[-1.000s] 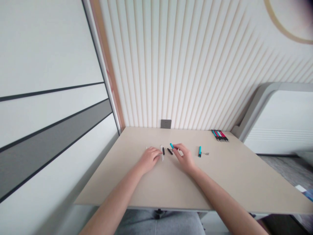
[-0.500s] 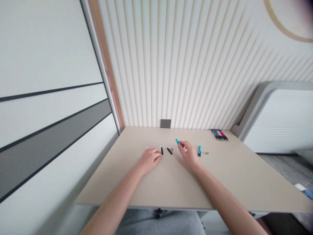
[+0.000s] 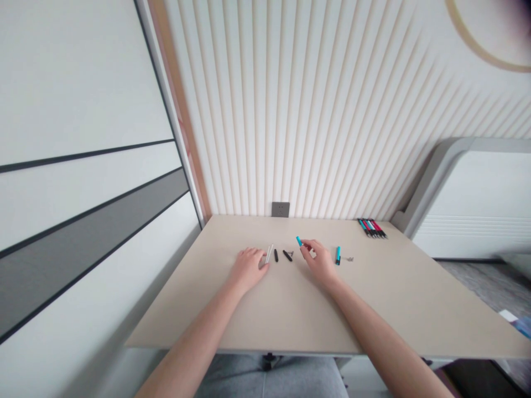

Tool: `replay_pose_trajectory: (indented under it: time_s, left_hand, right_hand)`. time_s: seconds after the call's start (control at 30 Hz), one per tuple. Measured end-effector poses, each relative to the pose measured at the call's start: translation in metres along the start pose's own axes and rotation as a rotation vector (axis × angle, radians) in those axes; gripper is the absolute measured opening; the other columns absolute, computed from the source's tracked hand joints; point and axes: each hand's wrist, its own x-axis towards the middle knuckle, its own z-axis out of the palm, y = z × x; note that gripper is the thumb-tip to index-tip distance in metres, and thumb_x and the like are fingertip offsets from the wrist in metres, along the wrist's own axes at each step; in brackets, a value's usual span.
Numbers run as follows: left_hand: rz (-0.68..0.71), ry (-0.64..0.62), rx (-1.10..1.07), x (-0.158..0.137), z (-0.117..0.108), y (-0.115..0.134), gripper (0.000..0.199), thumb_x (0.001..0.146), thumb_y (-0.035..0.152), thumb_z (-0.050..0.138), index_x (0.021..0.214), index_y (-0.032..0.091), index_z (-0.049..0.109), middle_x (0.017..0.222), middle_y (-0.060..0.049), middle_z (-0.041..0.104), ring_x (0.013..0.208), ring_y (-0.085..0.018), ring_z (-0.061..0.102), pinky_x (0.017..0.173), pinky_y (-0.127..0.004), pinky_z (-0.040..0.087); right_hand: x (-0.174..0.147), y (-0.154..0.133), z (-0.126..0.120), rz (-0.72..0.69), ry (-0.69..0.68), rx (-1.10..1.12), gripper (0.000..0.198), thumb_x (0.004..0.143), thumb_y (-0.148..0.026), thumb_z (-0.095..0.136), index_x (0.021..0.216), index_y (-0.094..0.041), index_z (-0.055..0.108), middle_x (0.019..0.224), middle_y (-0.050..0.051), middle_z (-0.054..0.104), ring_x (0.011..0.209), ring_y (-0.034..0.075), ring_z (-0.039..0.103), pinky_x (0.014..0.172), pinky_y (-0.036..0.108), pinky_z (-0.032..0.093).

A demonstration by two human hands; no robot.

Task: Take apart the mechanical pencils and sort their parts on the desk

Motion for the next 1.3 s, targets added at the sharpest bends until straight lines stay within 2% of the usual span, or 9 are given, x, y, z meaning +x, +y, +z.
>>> replay_pose_trajectory:
  time_s: [0.1, 0.23, 0.43, 0.5, 0.6, 0.67, 0.8, 0.93, 1.3]
  left_hand:
    - [-0.027, -0.019, 0.013, 0.0008, 0.0007, -0.0016, 0.014, 0.082, 0.02, 0.059, 0.095, 0.021, 0.065, 0.093, -0.006, 0.068, 0.092, -0.023, 0.059, 0.083, -0.035, 0.04]
    - [0.003, -0.026, 0.075, 0.0006, 0.0038, -0.0026, 0.014, 0.085, 0.019, 0.055, 0.09, 0.021, 0.068, 0.091, -0.007, 0.068, 0.091, -0.023, 0.059, 0.082, -0.035, 0.041]
    - [0.045, -0.043, 0.087, -0.0004, 0.0041, -0.0016, 0.031, 0.095, 0.028, 0.043, 0.083, 0.02, 0.07, 0.084, -0.008, 0.067, 0.088, -0.022, 0.06, 0.08, -0.034, 0.04]
    - [0.029, -0.044, 0.077, -0.0002, 0.0036, -0.0017, 0.028, 0.095, 0.026, 0.044, 0.084, 0.02, 0.069, 0.086, -0.008, 0.067, 0.089, -0.022, 0.06, 0.081, -0.034, 0.04]
    - [-0.025, -0.03, 0.072, 0.0004, 0.0034, -0.0024, 0.017, 0.09, 0.022, 0.052, 0.095, 0.021, 0.068, 0.094, -0.008, 0.069, 0.092, -0.023, 0.061, 0.082, -0.035, 0.041]
    - [-0.068, -0.019, 0.088, 0.0006, 0.0034, -0.0028, 0.018, 0.086, 0.021, 0.056, 0.099, 0.021, 0.067, 0.095, -0.008, 0.07, 0.092, -0.023, 0.061, 0.082, -0.034, 0.041]
    - [-0.104, -0.001, 0.137, 0.0005, 0.0031, -0.0032, 0.011, 0.083, 0.025, 0.059, 0.087, 0.021, 0.069, 0.088, -0.008, 0.07, 0.088, -0.024, 0.062, 0.08, -0.036, 0.042]
    - [-0.123, 0.033, 0.168, -0.0003, 0.0024, -0.0036, 0.015, 0.083, 0.027, 0.058, 0.075, 0.021, 0.069, 0.081, -0.007, 0.07, 0.085, -0.024, 0.062, 0.081, -0.036, 0.042]
    - [-0.09, 0.012, 0.24, -0.0005, -0.0011, -0.0018, 0.024, 0.088, 0.018, 0.049, 0.074, 0.019, 0.069, 0.079, -0.009, 0.067, 0.084, -0.024, 0.061, 0.08, -0.037, 0.042]
  right_hand:
    - [0.0, -0.0004, -0.0003, -0.001, -0.018, -0.008, 0.03, 0.091, -0.038, 0.047, 0.101, -0.019, 0.068, 0.084, 0.007, 0.067, 0.077, 0.02, 0.06, 0.075, 0.034, 0.047]
    - [-0.0003, -0.0022, -0.0007, 0.009, -0.031, -0.01, 0.029, 0.091, -0.038, 0.047, 0.1, -0.019, 0.068, 0.084, 0.007, 0.067, 0.077, 0.02, 0.06, 0.075, 0.034, 0.047]
    - [-0.0007, -0.0032, -0.0008, 0.014, -0.037, -0.016, 0.03, 0.092, -0.038, 0.047, 0.099, -0.019, 0.069, 0.083, 0.007, 0.067, 0.078, 0.02, 0.06, 0.072, 0.033, 0.048]
    - [-0.0006, -0.0024, -0.0006, 0.014, -0.039, -0.013, 0.03, 0.092, -0.039, 0.047, 0.099, -0.019, 0.069, 0.084, 0.007, 0.067, 0.078, 0.02, 0.061, 0.071, 0.032, 0.048]
    - [-0.0007, -0.0017, -0.0005, 0.006, -0.037, -0.017, 0.031, 0.091, -0.039, 0.047, 0.099, -0.019, 0.069, 0.084, 0.007, 0.067, 0.078, 0.021, 0.061, 0.072, 0.033, 0.048]
    - [-0.001, -0.0018, -0.0008, 0.001, -0.036, -0.024, 0.03, 0.091, -0.039, 0.047, 0.099, -0.019, 0.069, 0.083, 0.007, 0.067, 0.077, 0.02, 0.061, 0.074, 0.034, 0.048]
    - [-0.0017, -0.0024, -0.0009, -0.002, -0.047, -0.018, 0.03, 0.092, -0.039, 0.046, 0.099, -0.02, 0.069, 0.084, 0.007, 0.067, 0.078, 0.021, 0.061, 0.074, 0.034, 0.048]
    - [-0.0015, -0.0016, 0.0, -0.001, -0.046, -0.018, 0.031, 0.092, -0.039, 0.046, 0.1, -0.02, 0.069, 0.084, 0.007, 0.068, 0.078, 0.021, 0.061, 0.073, 0.034, 0.048]
    - [-0.0022, -0.0016, 0.0001, -0.015, -0.056, -0.024, 0.029, 0.092, -0.036, 0.047, 0.101, -0.02, 0.069, 0.084, 0.007, 0.068, 0.079, 0.02, 0.062, 0.077, 0.035, 0.048]
